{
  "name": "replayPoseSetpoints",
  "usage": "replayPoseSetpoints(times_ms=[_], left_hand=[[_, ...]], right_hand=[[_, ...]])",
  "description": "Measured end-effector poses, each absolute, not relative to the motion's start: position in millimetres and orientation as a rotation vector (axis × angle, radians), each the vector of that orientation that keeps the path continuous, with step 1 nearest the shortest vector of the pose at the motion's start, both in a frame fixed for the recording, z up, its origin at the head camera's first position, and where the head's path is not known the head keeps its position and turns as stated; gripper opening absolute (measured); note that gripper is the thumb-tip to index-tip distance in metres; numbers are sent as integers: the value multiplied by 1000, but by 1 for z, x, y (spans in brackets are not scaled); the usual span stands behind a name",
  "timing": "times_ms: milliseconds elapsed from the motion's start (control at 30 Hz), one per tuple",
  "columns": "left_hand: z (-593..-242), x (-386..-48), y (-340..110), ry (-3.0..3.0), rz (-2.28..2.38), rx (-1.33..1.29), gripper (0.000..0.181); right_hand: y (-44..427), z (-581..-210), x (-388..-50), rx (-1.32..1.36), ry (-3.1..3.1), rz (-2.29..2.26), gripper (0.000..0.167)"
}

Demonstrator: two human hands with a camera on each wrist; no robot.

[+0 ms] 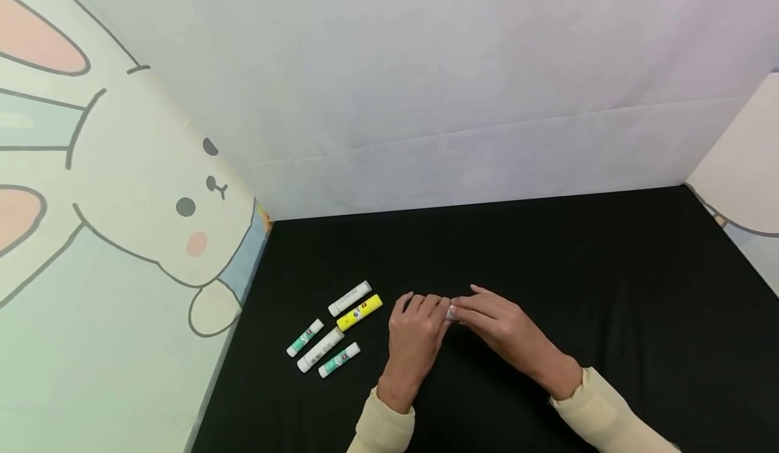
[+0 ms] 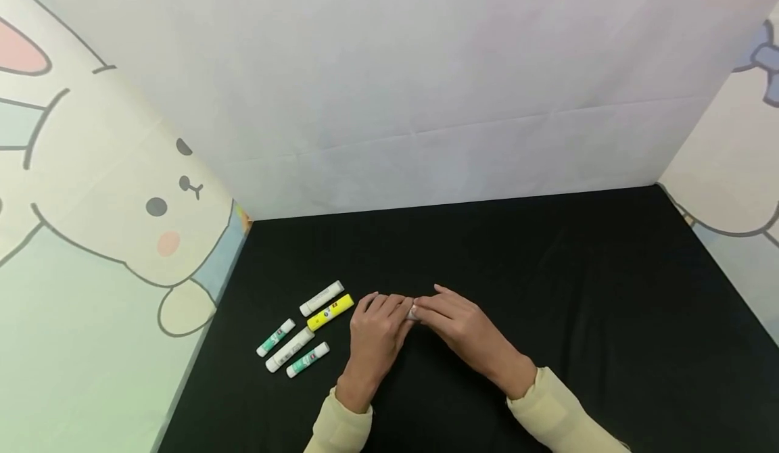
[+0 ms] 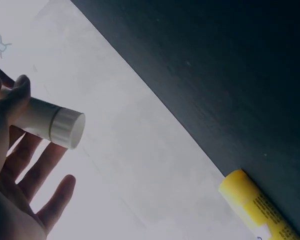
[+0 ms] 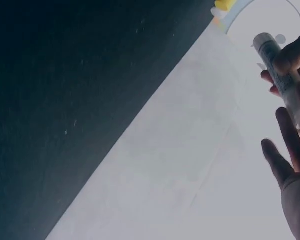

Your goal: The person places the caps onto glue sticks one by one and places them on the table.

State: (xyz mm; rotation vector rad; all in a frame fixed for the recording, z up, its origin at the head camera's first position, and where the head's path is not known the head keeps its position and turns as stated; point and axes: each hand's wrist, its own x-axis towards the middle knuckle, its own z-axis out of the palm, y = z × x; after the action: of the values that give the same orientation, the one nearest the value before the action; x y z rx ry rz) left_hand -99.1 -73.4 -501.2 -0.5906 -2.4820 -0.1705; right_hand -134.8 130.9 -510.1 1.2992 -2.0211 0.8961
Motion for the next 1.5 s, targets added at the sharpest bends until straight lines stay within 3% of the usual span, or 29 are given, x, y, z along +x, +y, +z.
replayPoseSetpoints(times_ms=[533,1500], left_hand=[[-501,-88,-87,-2530,-172,-513,28],[-513,-73,-123,-2625,-147,-306,30]], right_hand=[[122,-510,-138,1404,-1928,791,33],[132,-515,-139,1366,-2103,862,37]])
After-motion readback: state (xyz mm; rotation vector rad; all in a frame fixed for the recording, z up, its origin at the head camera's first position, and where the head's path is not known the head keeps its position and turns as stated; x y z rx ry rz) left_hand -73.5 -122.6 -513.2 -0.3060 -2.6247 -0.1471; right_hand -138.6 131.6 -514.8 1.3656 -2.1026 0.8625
